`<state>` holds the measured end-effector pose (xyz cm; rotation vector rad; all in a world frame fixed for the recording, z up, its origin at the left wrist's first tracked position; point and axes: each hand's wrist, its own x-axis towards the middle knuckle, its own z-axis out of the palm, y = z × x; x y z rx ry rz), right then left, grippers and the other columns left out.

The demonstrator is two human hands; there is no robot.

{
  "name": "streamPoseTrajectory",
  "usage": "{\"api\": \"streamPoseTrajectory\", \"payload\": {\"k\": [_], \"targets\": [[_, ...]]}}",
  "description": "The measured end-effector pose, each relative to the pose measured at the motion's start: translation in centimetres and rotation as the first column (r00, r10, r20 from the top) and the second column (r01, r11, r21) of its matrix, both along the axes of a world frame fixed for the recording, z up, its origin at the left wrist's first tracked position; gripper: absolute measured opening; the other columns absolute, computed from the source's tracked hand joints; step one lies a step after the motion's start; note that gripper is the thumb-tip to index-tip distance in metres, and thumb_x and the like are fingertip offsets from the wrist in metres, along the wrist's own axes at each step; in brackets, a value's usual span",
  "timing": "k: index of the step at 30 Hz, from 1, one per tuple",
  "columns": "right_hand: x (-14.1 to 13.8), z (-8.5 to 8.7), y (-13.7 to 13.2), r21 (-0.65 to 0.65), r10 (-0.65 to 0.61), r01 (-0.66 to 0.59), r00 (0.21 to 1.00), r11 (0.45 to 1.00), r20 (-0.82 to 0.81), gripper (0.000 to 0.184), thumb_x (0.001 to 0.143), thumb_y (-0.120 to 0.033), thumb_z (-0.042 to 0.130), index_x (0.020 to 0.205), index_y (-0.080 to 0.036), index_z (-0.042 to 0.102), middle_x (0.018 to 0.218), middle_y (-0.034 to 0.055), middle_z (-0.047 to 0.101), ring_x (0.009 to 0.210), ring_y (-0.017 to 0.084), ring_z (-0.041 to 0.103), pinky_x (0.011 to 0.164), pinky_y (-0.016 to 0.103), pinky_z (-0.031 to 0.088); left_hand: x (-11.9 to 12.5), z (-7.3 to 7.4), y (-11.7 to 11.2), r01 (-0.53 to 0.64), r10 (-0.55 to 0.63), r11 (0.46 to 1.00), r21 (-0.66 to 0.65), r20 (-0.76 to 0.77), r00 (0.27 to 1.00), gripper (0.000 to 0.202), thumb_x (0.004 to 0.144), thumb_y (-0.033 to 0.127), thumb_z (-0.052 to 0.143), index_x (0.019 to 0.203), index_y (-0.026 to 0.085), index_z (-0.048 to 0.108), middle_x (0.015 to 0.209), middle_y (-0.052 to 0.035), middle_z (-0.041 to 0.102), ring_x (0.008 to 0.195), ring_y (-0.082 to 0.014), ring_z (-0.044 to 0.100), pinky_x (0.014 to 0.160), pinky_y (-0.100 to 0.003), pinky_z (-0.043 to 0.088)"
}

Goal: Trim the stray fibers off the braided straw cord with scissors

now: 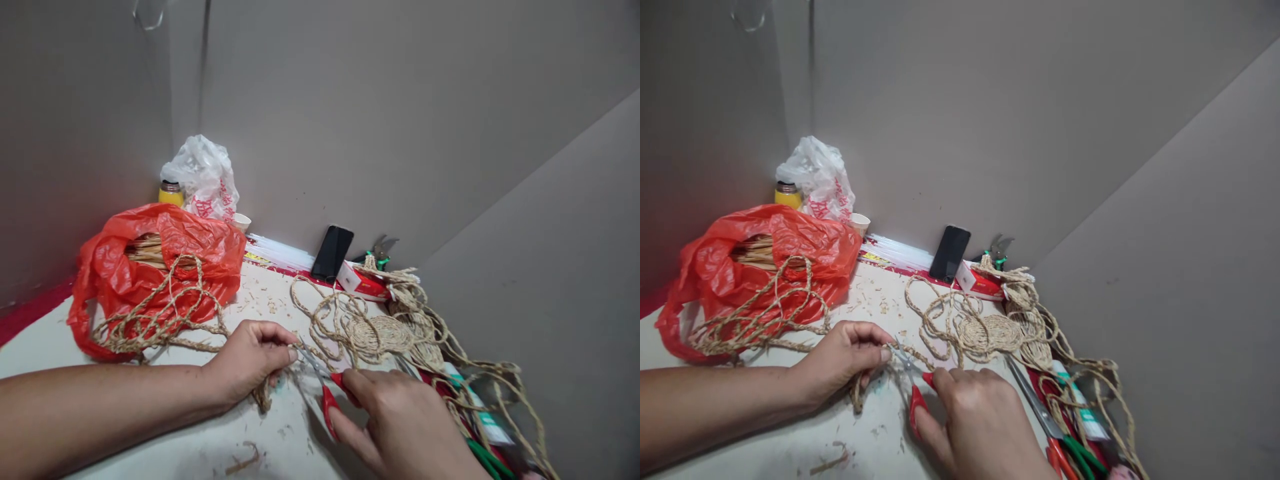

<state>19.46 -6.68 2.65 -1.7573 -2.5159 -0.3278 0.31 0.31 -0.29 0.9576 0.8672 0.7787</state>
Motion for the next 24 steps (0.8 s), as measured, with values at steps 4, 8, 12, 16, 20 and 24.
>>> {"api": "streamPoseTrajectory", "payload": {"k": [4,8,12,16,20,24], "targets": [[0.2,0.1,-0.2,-0.003,0.028,-0.028,0.999,1.000,0.040,0.021,0.078,-0.034,0.057,0.061,-0.023,0.059,0.052,0.0014,0.063,0.045,0.017,0.056,0.048,0.027,0.026,-0.1,0.1,0.0,0.019,-0.019,1.000,-0.002,-0.033,0.999,0.013,0.062,0.020,0.068,0.072,0.012,0.064,0.047,0.0052,0.052,0.037,-0.0039,0.041,0.038,-0.016,0.030],[0.3,0.3,-0.2,0.008,0.038,-0.039,0.995,0.999,0.089,0.022,0.076,-0.033,0.060,0.057,-0.023,0.057,0.049,0.0009,0.061,0.043,0.017,0.056,0.047,0.028,0.023,-0.1,0.1,0.0,0.035,-0.036,0.999,-0.007,-0.043,0.998,0.013,0.061,0.020,0.068,0.071,0.013,0.063,0.047,0.0048,0.052,0.036,-0.0041,0.041,0.038,-0.016,0.028],[0.6,0.1,-0.2,0.008,0.051,-0.052,0.991,0.999,0.120,0.022,0.077,-0.031,0.060,0.057,-0.023,0.057,0.049,0.0008,0.061,0.044,0.017,0.056,0.047,0.028,0.022,-0.1,0.0,0.0,0.041,-0.041,0.999,-0.017,-0.043,0.998,0.015,0.059,0.020,0.070,0.070,0.013,0.063,0.045,0.0053,0.051,0.035,-0.0040,0.040,0.037,-0.016,0.027],[1.0,0.0,0.1,-0.004,0.075,-0.075,0.989,0.997,0.126,0.023,0.080,-0.028,0.058,0.057,-0.022,0.056,0.049,0.0003,0.060,0.044,0.016,0.055,0.048,0.028,0.023,-0.1,0.0,0.1,0.054,-0.055,0.998,-0.034,-0.034,0.998,0.016,0.058,0.021,0.070,0.070,0.013,0.061,0.045,0.0056,0.052,0.035,-0.0042,0.041,0.036,-0.016,0.028],[1.3,0.5,0.1,-0.062,0.073,-0.074,0.997,0.995,-0.017,0.027,0.084,-0.027,0.053,0.058,-0.021,0.055,0.050,-0.0006,0.059,0.044,0.013,0.054,0.048,0.026,0.026,-0.1,-0.2,0.1,0.074,-0.074,0.997,-0.024,-0.002,0.997,0.018,0.061,0.023,0.068,0.075,0.013,0.061,0.044,0.0066,0.051,0.034,-0.0038,0.041,0.037,-0.016,0.028],[1.2,0.9,0.0,-0.166,0.037,-0.064,0.986,0.984,-0.160,0.030,0.087,-0.030,0.048,0.058,-0.021,0.052,0.053,-0.0012,0.059,0.046,0.011,0.053,0.049,0.024,0.027,-0.1,-0.4,0.2,0.084,-0.084,0.996,0.001,0.016,0.996,0.019,0.064,0.023,0.068,0.078,0.012,0.061,0.043,0.0073,0.050,0.035,-0.0033,0.040,0.038,-0.015,0.029]]}}
